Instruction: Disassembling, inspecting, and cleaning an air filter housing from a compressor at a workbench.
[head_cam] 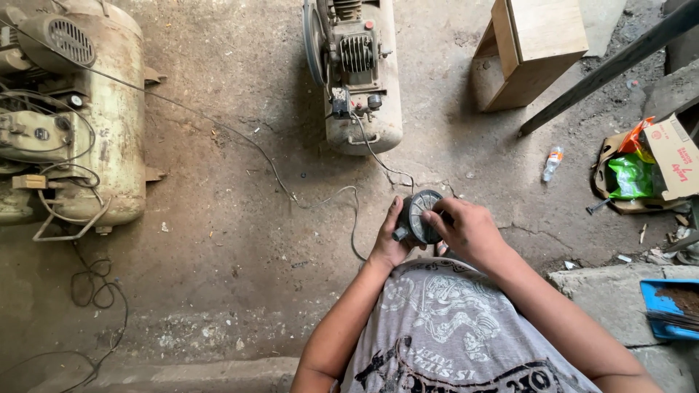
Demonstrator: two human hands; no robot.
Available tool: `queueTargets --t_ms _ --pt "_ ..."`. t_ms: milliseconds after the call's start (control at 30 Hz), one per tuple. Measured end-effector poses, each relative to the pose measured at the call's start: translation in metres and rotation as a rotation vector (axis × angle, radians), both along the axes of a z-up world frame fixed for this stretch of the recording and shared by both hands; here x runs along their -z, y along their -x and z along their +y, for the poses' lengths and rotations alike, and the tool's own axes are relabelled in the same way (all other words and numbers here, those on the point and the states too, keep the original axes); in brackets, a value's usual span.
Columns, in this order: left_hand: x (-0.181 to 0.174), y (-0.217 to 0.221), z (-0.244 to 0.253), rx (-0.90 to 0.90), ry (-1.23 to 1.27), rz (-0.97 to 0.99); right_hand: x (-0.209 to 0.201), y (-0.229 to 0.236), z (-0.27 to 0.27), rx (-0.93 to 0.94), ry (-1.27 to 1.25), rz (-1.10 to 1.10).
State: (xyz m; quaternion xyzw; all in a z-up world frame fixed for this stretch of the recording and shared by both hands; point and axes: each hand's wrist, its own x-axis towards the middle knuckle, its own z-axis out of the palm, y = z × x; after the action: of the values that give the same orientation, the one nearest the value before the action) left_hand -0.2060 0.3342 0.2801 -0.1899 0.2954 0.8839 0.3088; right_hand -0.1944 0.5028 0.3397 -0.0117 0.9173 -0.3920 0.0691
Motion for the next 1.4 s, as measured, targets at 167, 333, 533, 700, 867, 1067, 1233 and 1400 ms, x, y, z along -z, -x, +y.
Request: queueTargets --t_ms 167,333,533,700,867,1067,1233,1400 --pt "-0.007 -0.002 0.003 -0.010 -0.002 0.031 -0.029 0.005 0.000 -0.053 0.076 0.025" --pt "0.009 -0.003 0.001 0.004 0.000 0.014 -0.011 0.003 0.005 0.035 -0.020 -0.126" --pt "-0.005 -0.003 0.004 -0.003 0.005 0.031 -0.038 0.004 0.005 -0.130 0.136 -0.043" --pt "0.002 -0.006 0.004 0.027 0.015 0.017 -0.003 -0.006 0.010 -0.013 -0.015 -0.116" --pt "-0.005 -0.007 0.004 -0.001 -0.006 0.011 -0.036 -0.002 0.006 -0.123 0.151 -0.017" --pt "0.009 -0.007 0.007 0.027 0.016 0.057 -0.023 -0.003 0.010 -0.051 0.051 -0.046" --pt "-0.031 -0.011 0.006 0.025 0.009 0.070 -0.036 -0.005 0.007 -0.061 0.140 0.023" --pt "-0.050 -0.011 0.005 0.036 -0.005 0.072 -0.010 -0.010 0.013 -0.036 -0.039 -0.024"
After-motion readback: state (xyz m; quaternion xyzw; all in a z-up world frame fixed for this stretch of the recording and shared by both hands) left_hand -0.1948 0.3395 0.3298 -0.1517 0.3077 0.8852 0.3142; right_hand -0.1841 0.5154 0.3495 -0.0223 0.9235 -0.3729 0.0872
